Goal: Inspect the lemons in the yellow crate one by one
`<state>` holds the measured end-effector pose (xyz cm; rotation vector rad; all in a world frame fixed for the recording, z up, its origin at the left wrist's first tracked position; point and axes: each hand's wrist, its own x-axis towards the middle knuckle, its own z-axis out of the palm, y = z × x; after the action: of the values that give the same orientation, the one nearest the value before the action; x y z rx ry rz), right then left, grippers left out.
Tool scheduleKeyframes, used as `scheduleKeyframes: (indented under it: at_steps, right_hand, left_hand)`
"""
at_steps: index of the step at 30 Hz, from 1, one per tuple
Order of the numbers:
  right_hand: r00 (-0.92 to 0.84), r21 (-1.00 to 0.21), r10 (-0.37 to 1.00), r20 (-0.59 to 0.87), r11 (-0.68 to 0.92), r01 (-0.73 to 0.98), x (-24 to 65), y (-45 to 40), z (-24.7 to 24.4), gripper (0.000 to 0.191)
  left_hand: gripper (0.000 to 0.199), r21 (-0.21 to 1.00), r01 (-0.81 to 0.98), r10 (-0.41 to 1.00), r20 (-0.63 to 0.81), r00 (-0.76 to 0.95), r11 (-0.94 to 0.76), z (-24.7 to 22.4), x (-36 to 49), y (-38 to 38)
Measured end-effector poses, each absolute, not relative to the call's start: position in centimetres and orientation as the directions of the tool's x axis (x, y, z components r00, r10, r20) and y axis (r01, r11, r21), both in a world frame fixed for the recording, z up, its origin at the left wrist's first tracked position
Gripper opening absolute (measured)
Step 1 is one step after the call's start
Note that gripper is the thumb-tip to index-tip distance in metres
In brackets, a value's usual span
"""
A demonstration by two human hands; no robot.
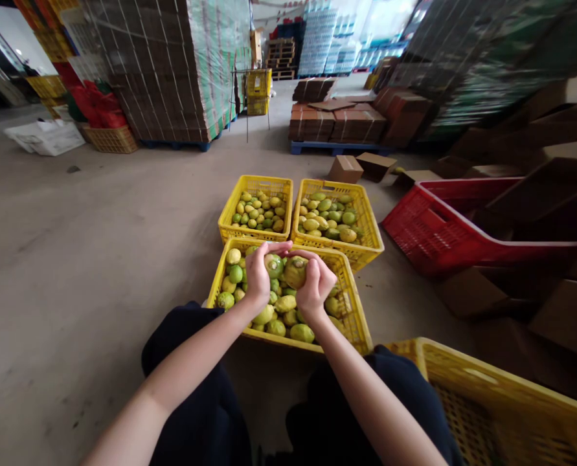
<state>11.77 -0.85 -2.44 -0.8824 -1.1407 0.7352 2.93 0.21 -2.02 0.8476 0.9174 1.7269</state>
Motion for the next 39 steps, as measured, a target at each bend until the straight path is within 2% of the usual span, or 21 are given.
scheduleKeyframes:
  at_steps: [6,10,14,17,19,22,23,25,28,32,36,39]
  right_hand:
    - [0.244,-0.861,0.835,0.493,0.509,-0.003,11.8,-0.7,-2.7,0.031]
    - [0.225,-0.864,0.844,0.487,0.503,-0.013,11.9,-0.8,-2.9,0.028]
    - [0.252,-0.883,0.860,0.443,0.467,-0.040,11.7,-0.6,-2.9,0.029]
    - [0.330,-0.918,0.904,0.272,0.346,-0.193,11.2,0.3,-2.9,0.029]
    - [0.334,-0.901,0.942,0.036,0.175,-0.396,11.1,1.3,-2.9,0.030]
    - [0.150,-0.711,0.913,-0.379,-0.183,-0.679,11.2,2.6,-2.7,0.031]
    - [0.067,-0.632,0.878,-0.473,-0.286,-0.721,11.4,2.9,-2.6,0.032]
    - [-0.069,-0.522,0.823,-0.564,-0.420,-0.742,11.8,3.3,-2.3,0.029]
    - [-0.168,-0.466,0.800,-0.577,-0.491,-0.736,12.5,3.5,-2.1,0.014]
    - [-0.094,-0.455,0.789,-0.607,-0.443,-0.773,12.9,3.7,-1.7,0.003]
    - [-0.114,-0.434,0.804,-0.583,-0.427,-0.793,13.1,3.5,-1.2,0.007]
    - [-0.172,-0.373,0.807,-0.565,-0.435,-0.820,13.3,3.3,-1.0,0.014]
  left_hand:
    - [0.040,0.857,-0.447,0.948,0.132,-0.290,-0.256,-1.7,3.0,0.0]
    - [0.043,0.880,-0.396,0.934,0.127,-0.333,-0.260,-1.6,2.9,-0.2]
    - [0.040,0.848,-0.492,0.943,0.027,-0.330,-0.197,-1.6,2.8,0.1]
    - [0.036,0.732,-0.681,0.947,-0.219,-0.235,0.000,-1.5,2.5,0.9]
    - [0.036,0.595,-0.789,0.904,-0.407,-0.130,0.154,-1.4,2.1,1.4]
    - [0.037,0.431,-0.870,0.837,-0.546,-0.040,0.239,-1.2,1.4,1.8]
    - [0.036,0.403,-0.884,0.829,-0.558,-0.032,0.237,-1.2,1.2,1.8]
    - [0.032,0.371,-0.900,0.829,-0.560,-0.019,0.230,-1.0,0.9,1.9]
    - [0.018,0.355,-0.909,0.840,-0.542,-0.009,0.219,-0.8,0.4,2.3]
    - [0.009,0.366,-0.913,0.865,-0.501,-0.029,0.181,-0.4,0.2,2.8]
    - [0.013,0.318,-0.920,0.841,-0.540,0.024,0.230,0.3,0.1,2.4]
    - [0.015,0.246,-0.938,0.829,-0.555,0.071,0.245,0.4,0.0,2.0]
